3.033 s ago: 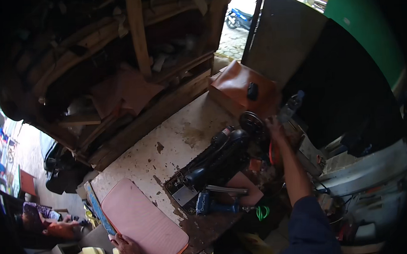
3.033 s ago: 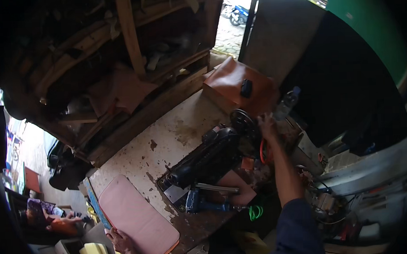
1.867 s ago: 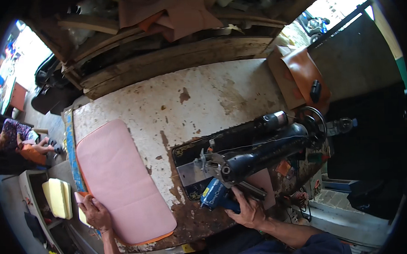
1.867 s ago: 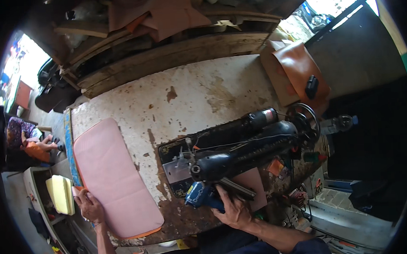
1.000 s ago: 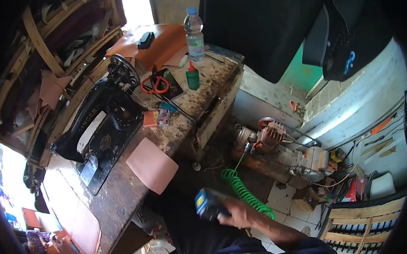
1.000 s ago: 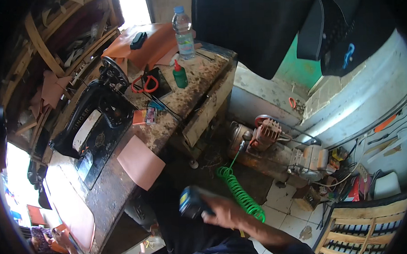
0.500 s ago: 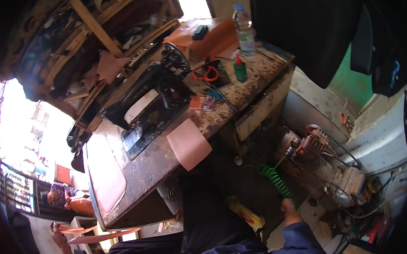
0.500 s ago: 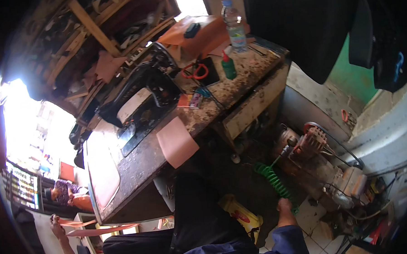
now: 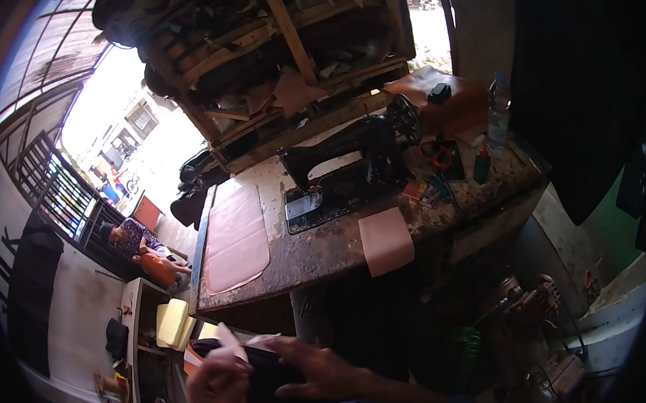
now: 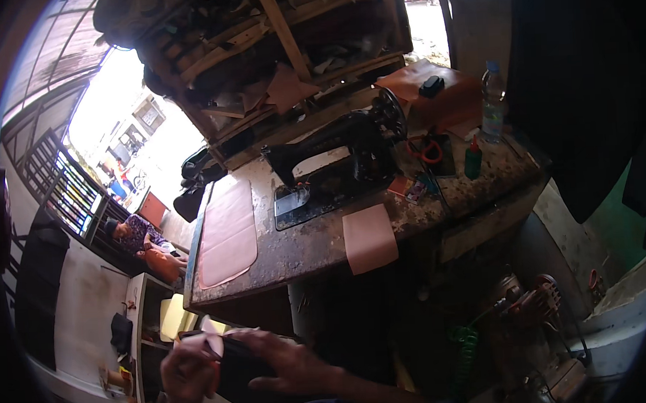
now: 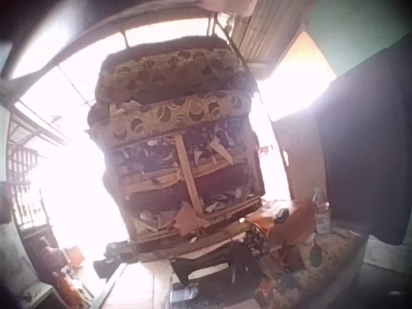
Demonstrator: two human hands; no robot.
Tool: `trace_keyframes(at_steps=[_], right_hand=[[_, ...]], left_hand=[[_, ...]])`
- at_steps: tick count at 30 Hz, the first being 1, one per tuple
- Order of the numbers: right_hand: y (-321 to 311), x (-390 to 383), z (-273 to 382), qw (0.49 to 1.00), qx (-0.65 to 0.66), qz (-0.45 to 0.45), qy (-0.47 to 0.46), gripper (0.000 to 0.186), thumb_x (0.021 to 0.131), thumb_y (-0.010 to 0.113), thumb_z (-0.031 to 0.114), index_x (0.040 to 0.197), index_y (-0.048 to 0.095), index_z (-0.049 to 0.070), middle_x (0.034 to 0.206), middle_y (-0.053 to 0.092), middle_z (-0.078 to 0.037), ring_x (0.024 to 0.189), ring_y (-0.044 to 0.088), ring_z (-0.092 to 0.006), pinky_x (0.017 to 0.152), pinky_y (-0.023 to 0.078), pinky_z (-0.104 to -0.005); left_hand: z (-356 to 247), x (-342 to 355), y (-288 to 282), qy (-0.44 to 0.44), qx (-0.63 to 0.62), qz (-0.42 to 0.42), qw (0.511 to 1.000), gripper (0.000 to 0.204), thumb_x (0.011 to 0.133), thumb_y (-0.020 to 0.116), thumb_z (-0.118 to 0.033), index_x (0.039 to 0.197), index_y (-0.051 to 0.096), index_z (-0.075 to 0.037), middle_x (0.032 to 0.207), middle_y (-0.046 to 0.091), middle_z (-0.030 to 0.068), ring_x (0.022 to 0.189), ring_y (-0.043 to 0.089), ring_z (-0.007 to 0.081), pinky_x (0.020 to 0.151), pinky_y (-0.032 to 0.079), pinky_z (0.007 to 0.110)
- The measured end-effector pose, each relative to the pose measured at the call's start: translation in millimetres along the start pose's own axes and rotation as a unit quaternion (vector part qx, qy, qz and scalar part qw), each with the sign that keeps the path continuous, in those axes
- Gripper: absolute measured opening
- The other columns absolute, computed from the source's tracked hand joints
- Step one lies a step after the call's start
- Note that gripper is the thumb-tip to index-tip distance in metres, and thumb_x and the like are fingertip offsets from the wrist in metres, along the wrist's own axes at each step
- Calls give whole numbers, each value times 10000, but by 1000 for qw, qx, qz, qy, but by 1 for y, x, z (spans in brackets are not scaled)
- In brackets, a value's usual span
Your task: Sewing pieces of upholstery fabric together using a mechanical sewing machine.
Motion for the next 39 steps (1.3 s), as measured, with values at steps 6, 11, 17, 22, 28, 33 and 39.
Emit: trace_keyframes(at_steps=[6,11,17,22,28,33,39], right_hand=[[24,16,-7,996,-9,-17,-89,424,917,758,57,1336,693,63,1082,776,-152,1012,773,-335,893,635,-417],[-62,-12,-9,994,4,100,-37,476,783,728,-55,1238,755,79,942,749,-109,808,726,-293,739,616,-405],[-152,-22,6,963,-259,60,48,611,739,732,-42,1314,773,162,977,768,-76,842,671,-272,807,577,-410],[-181,-30,9,946,-292,79,119,691,761,704,-70,1405,730,176,933,763,-55,837,687,-260,796,544,-415],[-183,-31,1,985,-45,110,126,510,908,803,132,1407,704,98,1273,776,-107,1098,775,-305,951,633,-389],[-191,-35,-15,989,42,108,92,444,915,798,177,1347,749,88,1115,802,-101,828,756,-238,750,611,-349],[-205,-43,-35,974,167,-148,-43,273,918,795,211,1107,811,15,932,722,-129,747,681,-235,649,558,-396]], left_hand=[[33,-14,0,21,-10,-146,989,136,944,688,86,1057,664,14,1076,713,146,988,707,184,921,580,343],[65,-2,-7,50,143,-117,982,129,943,676,80,1054,698,20,1033,739,118,992,733,200,900,584,340],[72,6,-21,115,313,6,943,175,861,743,29,1030,747,-14,961,768,161,900,787,288,799,605,367],[49,27,-101,95,303,-132,939,155,953,672,9,1101,718,11,1056,725,133,969,717,224,872,574,364],[44,51,-163,63,318,-165,931,171,993,611,0,1143,682,38,1115,694,120,1061,671,202,955,533,350],[100,32,-207,-120,362,-125,916,147,976,627,-6,1118,659,16,962,675,59,889,639,117,792,508,285],[213,-5,-308,-127,402,-190,887,152,958,640,4,1106,667,18,882,708,69,814,683,145,740,541,318]])
Point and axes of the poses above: each hand's wrist, its own x-axis towards the middle knuckle, its own y-axis out of the palm, z = x × y, the point moved 1 cm from there along x, towards the middle knuckle
